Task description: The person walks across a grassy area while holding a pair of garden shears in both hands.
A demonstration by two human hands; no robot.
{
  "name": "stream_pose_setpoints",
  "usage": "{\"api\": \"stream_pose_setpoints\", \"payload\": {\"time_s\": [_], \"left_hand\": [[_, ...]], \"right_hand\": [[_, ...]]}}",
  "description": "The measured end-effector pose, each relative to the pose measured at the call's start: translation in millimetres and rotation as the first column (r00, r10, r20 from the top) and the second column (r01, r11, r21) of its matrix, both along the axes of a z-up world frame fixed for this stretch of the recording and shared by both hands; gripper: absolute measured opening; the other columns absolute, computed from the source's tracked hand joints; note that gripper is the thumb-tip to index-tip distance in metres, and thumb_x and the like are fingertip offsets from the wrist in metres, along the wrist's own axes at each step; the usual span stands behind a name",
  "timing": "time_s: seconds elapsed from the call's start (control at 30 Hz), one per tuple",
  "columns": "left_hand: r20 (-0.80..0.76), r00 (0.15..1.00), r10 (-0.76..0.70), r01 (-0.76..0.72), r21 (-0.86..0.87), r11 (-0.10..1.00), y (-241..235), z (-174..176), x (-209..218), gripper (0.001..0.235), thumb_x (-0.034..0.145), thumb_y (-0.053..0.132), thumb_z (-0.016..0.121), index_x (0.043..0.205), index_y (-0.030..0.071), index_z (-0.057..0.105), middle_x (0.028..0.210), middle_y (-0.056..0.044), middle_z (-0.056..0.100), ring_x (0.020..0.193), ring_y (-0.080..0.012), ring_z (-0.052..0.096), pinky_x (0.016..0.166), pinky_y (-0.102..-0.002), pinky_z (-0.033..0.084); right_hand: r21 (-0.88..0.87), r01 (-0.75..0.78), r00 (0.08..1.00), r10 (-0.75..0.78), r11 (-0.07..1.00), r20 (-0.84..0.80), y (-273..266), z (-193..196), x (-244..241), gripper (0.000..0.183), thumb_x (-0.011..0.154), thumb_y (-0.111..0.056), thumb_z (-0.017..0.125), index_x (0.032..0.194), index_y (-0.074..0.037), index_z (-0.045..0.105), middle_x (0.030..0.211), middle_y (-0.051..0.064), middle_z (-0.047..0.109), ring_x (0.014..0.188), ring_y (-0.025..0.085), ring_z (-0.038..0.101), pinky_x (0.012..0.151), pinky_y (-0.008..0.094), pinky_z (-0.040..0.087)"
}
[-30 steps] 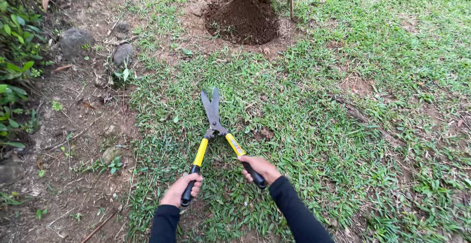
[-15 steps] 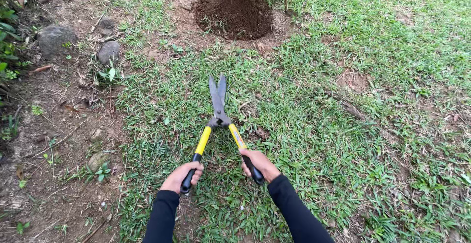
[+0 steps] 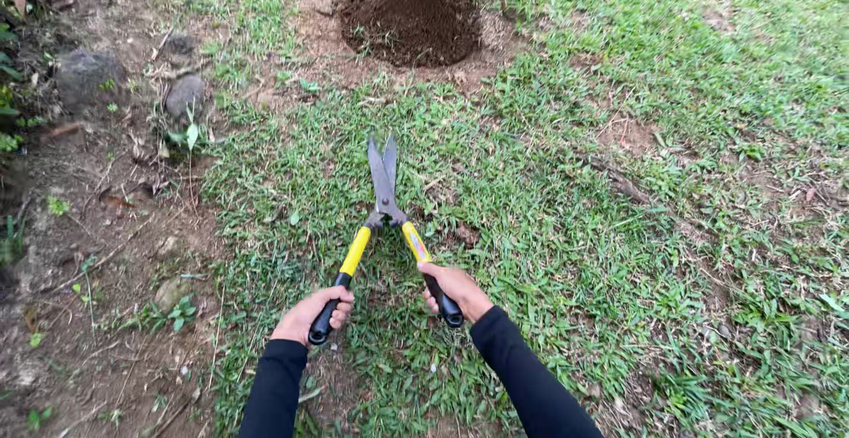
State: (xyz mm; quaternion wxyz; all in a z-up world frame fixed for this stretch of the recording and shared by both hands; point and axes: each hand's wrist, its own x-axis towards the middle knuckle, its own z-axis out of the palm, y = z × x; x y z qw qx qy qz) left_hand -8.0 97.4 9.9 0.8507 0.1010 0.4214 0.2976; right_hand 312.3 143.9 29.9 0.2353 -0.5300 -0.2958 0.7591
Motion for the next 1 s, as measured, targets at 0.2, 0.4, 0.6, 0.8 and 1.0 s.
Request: {"api": "stream_pose_setpoints", "payload": {"time_s": [0.2, 0.4, 0.6, 0.8, 1.0], "left_hand": [[-0.043, 0.985, 0.164, -0.147, 0.271, 0.951, 3.5, -11.7, 55.4, 0.017, 0.092, 0.014, 0.067, 0.09, 0.005, 0.053, 0.066, 0.0, 0.053, 0.048, -0.0102, 0.049, 0.044, -0.024, 0.042], [-0.095, 0.993, -0.067, 0.07, 0.024, 0.997, -33.2, 18.7, 19.5, 0.015, 0.084, 0.011, 0.068, 0.093, 0.012, 0.056, 0.061, 0.006, 0.048, 0.043, -0.0058, 0.043, 0.038, -0.021, 0.036], [0.044, 0.986, -0.161, 0.165, -0.098, 0.981, 7.7, 25.0, 26.5, 0.02, 0.092, 0.012, 0.068, 0.09, 0.008, 0.049, 0.068, 0.003, 0.051, 0.049, -0.0064, 0.045, 0.043, -0.022, 0.039], [0.022, 0.992, 0.121, -0.108, 0.618, 0.778, -40.2, 20.6, 88.1, 0.035, 0.106, 0.027, 0.054, 0.088, -0.002, 0.057, 0.067, -0.002, 0.056, 0.057, -0.0111, 0.055, 0.054, -0.024, 0.047], [-0.184, 0.98, -0.075, 0.094, 0.1, 0.99, -123.1, 31.0, 63.4, 0.023, 0.086, 0.021, 0.07, 0.098, 0.004, 0.061, 0.064, 0.001, 0.052, 0.045, -0.0098, 0.048, 0.039, -0.026, 0.038]], "right_hand": [[-0.026, 0.043, 0.988, -0.047, 0.999, -0.149, 9.8, -5.5, -19.9, 0.039, 0.103, -0.039, 0.063, 0.086, -0.006, 0.052, 0.063, 0.006, 0.058, 0.044, 0.016, 0.055, 0.043, 0.03, 0.048], [0.104, 0.012, 0.999, -0.018, 0.994, 0.05, -42.0, 25.8, 27.9, 0.036, 0.098, -0.038, 0.063, 0.085, -0.007, 0.051, 0.061, 0.007, 0.058, 0.041, 0.019, 0.055, 0.038, 0.035, 0.046], [-0.025, 0.104, 0.992, -0.102, 0.994, 0.078, -27.5, 29.9, 47.6, 0.034, 0.099, -0.035, 0.062, 0.086, -0.005, 0.055, 0.063, 0.009, 0.063, 0.045, 0.019, 0.058, 0.043, 0.034, 0.049], [0.172, -0.033, 0.999, 0.027, 0.985, 0.037, -19.4, 39.1, 24.5, 0.049, 0.103, -0.045, 0.056, 0.079, -0.002, 0.056, 0.057, 0.008, 0.059, 0.04, 0.017, 0.055, 0.041, 0.03, 0.049], [0.087, 0.094, 0.993, -0.099, 0.992, 0.062, -162.9, 48.9, 82.3, 0.038, 0.102, -0.041, 0.062, 0.086, -0.007, 0.054, 0.06, 0.004, 0.057, 0.038, 0.016, 0.054, 0.035, 0.031, 0.043]]}}
